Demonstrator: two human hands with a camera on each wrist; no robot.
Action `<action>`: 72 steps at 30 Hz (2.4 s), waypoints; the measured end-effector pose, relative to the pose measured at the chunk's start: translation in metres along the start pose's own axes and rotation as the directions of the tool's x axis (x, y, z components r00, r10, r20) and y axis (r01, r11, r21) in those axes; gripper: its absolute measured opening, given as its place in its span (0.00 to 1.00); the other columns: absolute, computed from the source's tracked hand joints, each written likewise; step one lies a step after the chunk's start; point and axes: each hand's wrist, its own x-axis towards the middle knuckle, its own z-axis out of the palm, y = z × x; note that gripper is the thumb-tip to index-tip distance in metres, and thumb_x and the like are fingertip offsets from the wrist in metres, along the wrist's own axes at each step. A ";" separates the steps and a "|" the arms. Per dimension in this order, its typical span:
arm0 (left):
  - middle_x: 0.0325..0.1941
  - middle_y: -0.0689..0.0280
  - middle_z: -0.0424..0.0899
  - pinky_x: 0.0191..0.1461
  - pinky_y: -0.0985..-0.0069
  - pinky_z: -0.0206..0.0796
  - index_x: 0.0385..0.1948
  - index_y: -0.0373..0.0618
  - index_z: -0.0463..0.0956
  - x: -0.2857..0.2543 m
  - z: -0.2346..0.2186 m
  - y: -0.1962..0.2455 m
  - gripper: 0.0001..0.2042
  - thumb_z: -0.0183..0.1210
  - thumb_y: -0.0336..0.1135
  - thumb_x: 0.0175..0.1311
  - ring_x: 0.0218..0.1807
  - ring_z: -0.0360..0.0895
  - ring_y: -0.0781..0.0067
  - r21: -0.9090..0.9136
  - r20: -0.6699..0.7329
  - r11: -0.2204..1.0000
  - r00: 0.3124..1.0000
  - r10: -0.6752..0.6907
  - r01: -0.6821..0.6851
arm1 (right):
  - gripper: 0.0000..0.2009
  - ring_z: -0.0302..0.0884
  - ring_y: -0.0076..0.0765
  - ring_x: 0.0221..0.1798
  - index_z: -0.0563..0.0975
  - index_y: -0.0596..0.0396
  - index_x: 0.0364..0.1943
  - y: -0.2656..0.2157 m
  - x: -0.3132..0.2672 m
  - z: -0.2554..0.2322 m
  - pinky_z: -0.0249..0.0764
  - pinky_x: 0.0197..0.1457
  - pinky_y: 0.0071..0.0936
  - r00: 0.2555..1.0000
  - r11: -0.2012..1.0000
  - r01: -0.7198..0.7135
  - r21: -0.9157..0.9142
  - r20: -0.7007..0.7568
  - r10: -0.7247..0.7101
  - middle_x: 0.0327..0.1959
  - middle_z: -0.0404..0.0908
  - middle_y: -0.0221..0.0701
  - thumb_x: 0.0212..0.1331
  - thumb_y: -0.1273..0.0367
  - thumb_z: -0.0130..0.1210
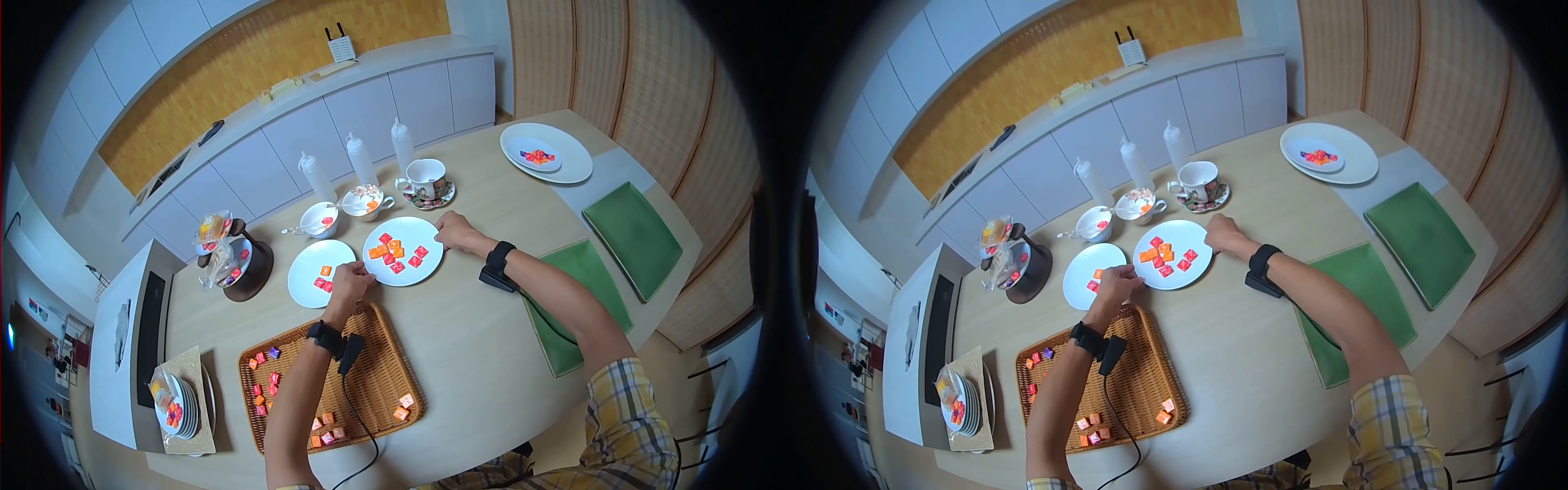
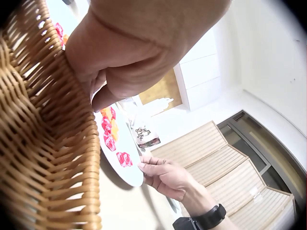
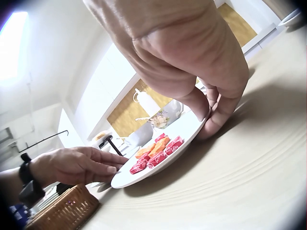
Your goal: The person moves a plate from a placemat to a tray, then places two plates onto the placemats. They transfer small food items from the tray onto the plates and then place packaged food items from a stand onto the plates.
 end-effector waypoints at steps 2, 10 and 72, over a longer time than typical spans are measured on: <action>0.33 0.60 0.82 0.34 0.80 0.71 0.51 0.25 0.69 0.002 0.000 -0.004 0.24 0.62 0.24 0.51 0.31 0.78 0.74 0.008 -0.028 1.000 0.999 0.029 -0.029 | 0.10 0.80 0.31 0.24 0.79 0.69 0.36 0.000 0.000 0.001 0.78 0.26 0.27 1.000 1.000 0.008 -0.024 -0.019 -0.008 0.27 0.81 0.41 0.48 0.78 0.58; 0.36 0.58 0.82 0.37 0.80 0.70 0.50 0.23 0.69 -0.003 0.000 0.005 0.23 0.62 0.25 0.52 0.35 0.78 0.74 0.100 -0.044 0.994 0.998 0.045 -0.040 | 0.10 0.80 0.32 0.25 0.79 0.68 0.35 0.001 0.000 0.003 0.78 0.28 0.27 0.999 0.999 0.036 -0.028 -0.040 -0.037 0.27 0.81 0.41 0.48 0.77 0.58; 0.39 0.53 0.83 0.42 0.75 0.72 0.45 0.27 0.74 -0.031 -0.006 0.026 0.22 0.64 0.29 0.46 0.39 0.81 0.67 0.291 0.009 0.937 0.980 0.197 -0.191 | 0.19 0.80 0.52 0.42 0.78 0.66 0.37 -0.042 -0.018 0.053 0.77 0.43 0.39 0.865 0.832 0.502 -0.238 0.165 -0.474 0.34 0.80 0.50 0.35 0.71 0.64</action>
